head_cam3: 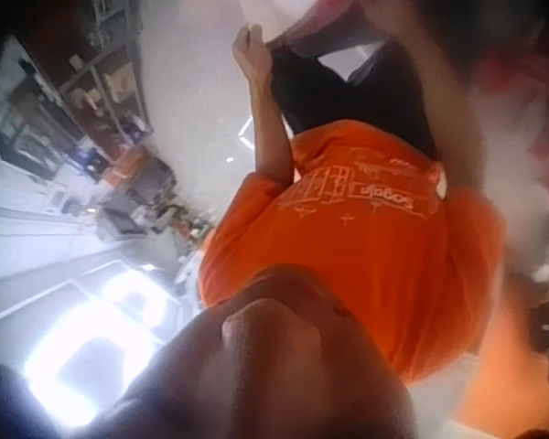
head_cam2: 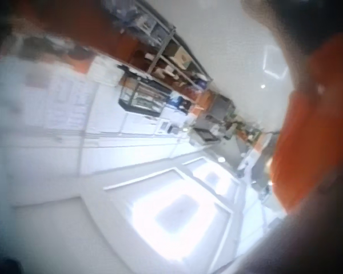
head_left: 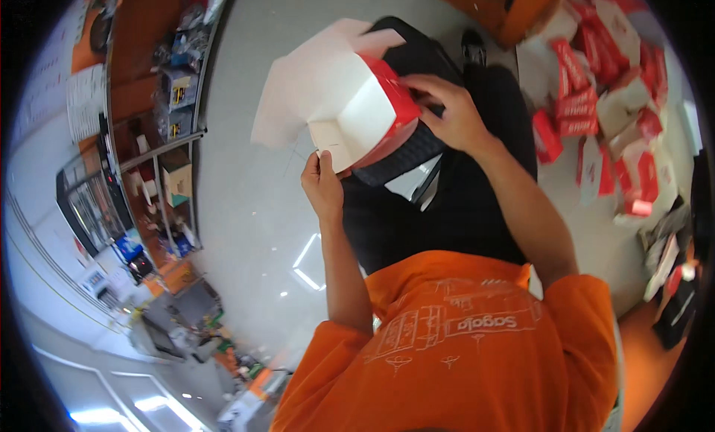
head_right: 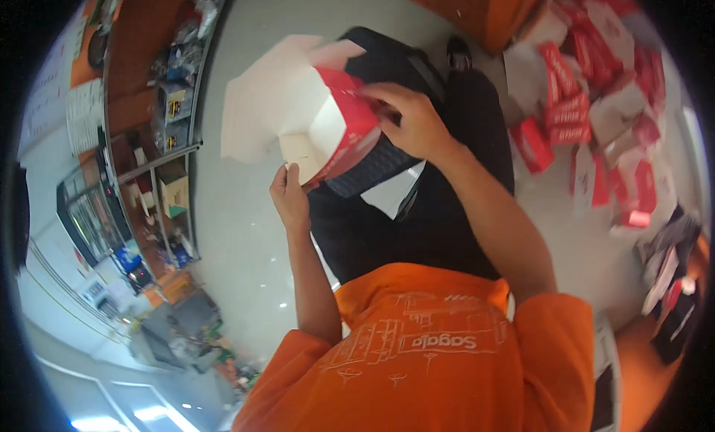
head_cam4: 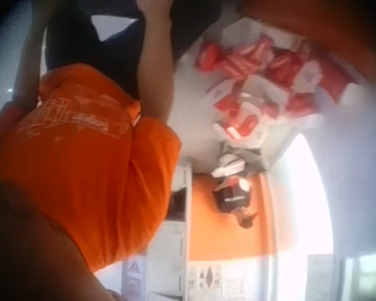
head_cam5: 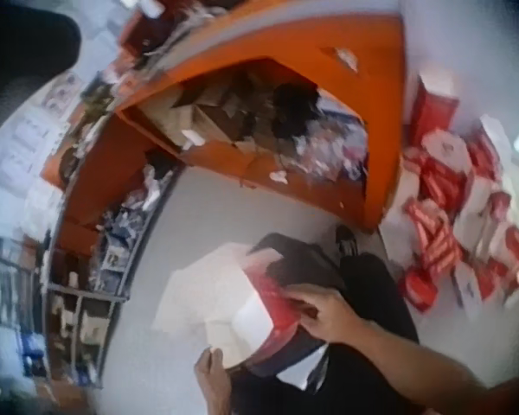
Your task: The person folds flat red and white cardboard pieces into small boxes by hand. They repeatedly pick up a flat piece, fold the sides and flaps to form a box, and place the finished box on a growing pile on the floor.
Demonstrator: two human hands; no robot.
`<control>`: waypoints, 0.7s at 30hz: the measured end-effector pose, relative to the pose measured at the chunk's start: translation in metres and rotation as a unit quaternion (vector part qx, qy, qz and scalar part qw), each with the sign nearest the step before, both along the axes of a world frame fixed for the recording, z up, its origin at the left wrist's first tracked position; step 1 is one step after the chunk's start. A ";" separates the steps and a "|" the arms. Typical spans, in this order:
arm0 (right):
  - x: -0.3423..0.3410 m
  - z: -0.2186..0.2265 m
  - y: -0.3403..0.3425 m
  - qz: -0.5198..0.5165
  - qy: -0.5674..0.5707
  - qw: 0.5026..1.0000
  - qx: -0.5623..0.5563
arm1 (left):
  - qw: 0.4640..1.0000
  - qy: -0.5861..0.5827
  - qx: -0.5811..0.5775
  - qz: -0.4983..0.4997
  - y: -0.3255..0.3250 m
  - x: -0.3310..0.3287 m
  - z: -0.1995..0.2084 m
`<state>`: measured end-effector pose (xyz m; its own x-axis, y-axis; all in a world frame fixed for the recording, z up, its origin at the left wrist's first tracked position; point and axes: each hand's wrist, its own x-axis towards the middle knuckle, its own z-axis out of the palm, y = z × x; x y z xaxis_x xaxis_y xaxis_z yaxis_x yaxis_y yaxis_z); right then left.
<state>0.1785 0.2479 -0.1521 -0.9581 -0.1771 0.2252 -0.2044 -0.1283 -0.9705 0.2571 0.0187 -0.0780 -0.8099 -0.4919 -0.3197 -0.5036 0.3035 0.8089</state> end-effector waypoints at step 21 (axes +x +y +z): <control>0.013 0.001 -0.019 -0.037 0.127 0.973 0.190 | 0.833 0.176 -0.416 -0.320 0.030 -0.001 0.027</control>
<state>0.1919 0.2288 -0.1511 -0.8933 -0.2262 0.3885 -0.4391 0.2537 -0.8619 0.2559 0.0490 -0.0511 -0.9626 0.1434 0.2299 0.2004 0.9478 0.2481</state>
